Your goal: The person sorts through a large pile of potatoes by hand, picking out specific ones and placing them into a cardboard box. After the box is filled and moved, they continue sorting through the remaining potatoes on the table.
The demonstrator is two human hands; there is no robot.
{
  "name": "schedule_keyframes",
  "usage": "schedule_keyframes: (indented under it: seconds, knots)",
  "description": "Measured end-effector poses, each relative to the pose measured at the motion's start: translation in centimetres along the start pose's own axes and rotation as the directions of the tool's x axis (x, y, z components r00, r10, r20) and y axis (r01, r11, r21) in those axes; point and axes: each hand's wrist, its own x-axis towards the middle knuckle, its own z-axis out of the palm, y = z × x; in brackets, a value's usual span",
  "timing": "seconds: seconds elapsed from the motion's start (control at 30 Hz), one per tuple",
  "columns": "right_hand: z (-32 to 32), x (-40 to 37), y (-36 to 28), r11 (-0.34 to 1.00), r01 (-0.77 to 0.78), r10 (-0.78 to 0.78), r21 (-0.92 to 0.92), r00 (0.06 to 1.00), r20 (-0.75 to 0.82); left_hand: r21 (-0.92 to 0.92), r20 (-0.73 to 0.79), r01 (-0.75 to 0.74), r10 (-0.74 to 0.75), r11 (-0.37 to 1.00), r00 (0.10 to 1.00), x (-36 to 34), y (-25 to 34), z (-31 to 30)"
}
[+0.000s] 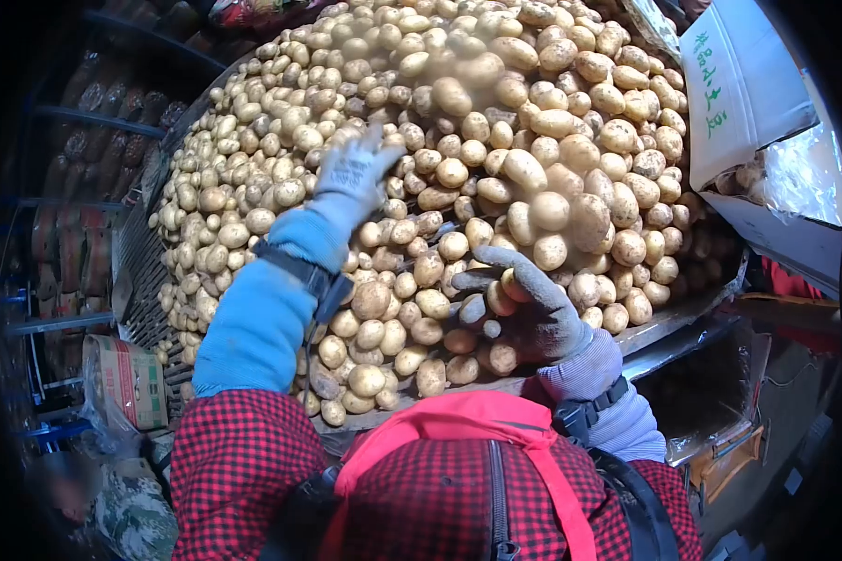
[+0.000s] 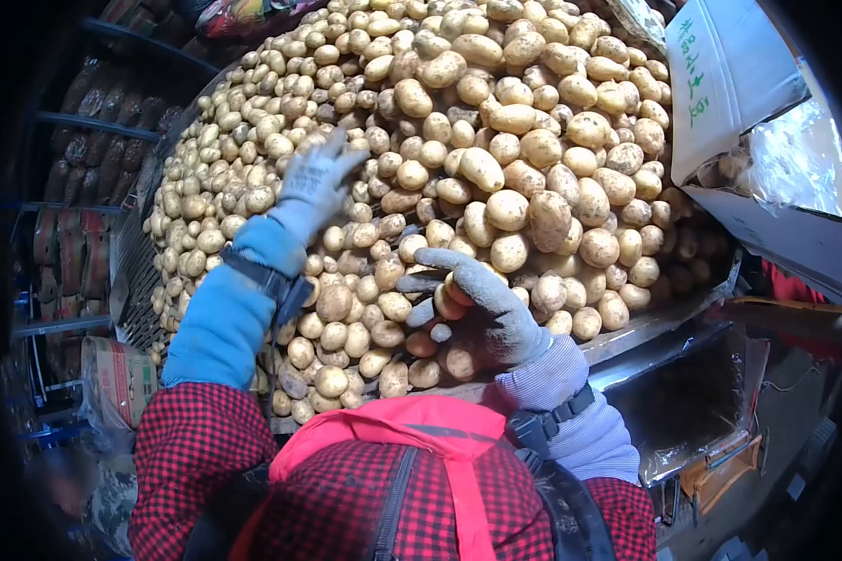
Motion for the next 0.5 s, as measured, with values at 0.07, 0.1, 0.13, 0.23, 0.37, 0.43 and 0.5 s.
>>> schedule_keyframes:
  seconds: [0.07,0.1,0.13,0.23,0.37,0.43,0.5]
  knots:
    - [0.3,0.1,-0.3,0.998,0.020,-0.021,-0.065,1.000,-0.010,-0.102,-0.052,0.149,-0.155,0.984,0.987,3.1,-2.0,-0.1]
    - [-0.2,0.2,-0.3,0.997,0.028,-0.027,-0.075,0.999,0.021,-0.154,-0.148,0.128,-0.151,0.980,0.977,3.3,-2.8,0.3]
    - [-0.9,0.3,-0.4,0.996,0.030,-0.026,-0.086,0.998,0.053,-0.205,-0.238,0.108,-0.156,0.973,0.959,3.3,-3.7,0.9]
    - [-0.9,0.3,-0.5,0.991,0.025,-0.019,-0.131,0.999,0.045,-0.387,-0.269,-0.195,0.091,0.901,0.959,0.7,-3.8,0.5]
    - [-0.1,0.2,-1.0,0.987,0.024,-0.019,-0.156,0.999,0.032,-0.435,0.066,-0.401,0.472,0.806,0.879,-4.4,0.3,-0.1]
    - [-0.8,0.3,-0.6,0.988,0.023,-0.015,-0.154,0.999,0.052,-0.366,0.015,-0.390,0.425,0.845,0.905,-5.0,1.0,1.0]
    - [-1.7,0.3,-0.2,0.988,0.036,-0.026,-0.152,0.997,0.068,-0.411,0.112,-0.314,0.389,0.856,0.914,-3.9,0.8,0.0]
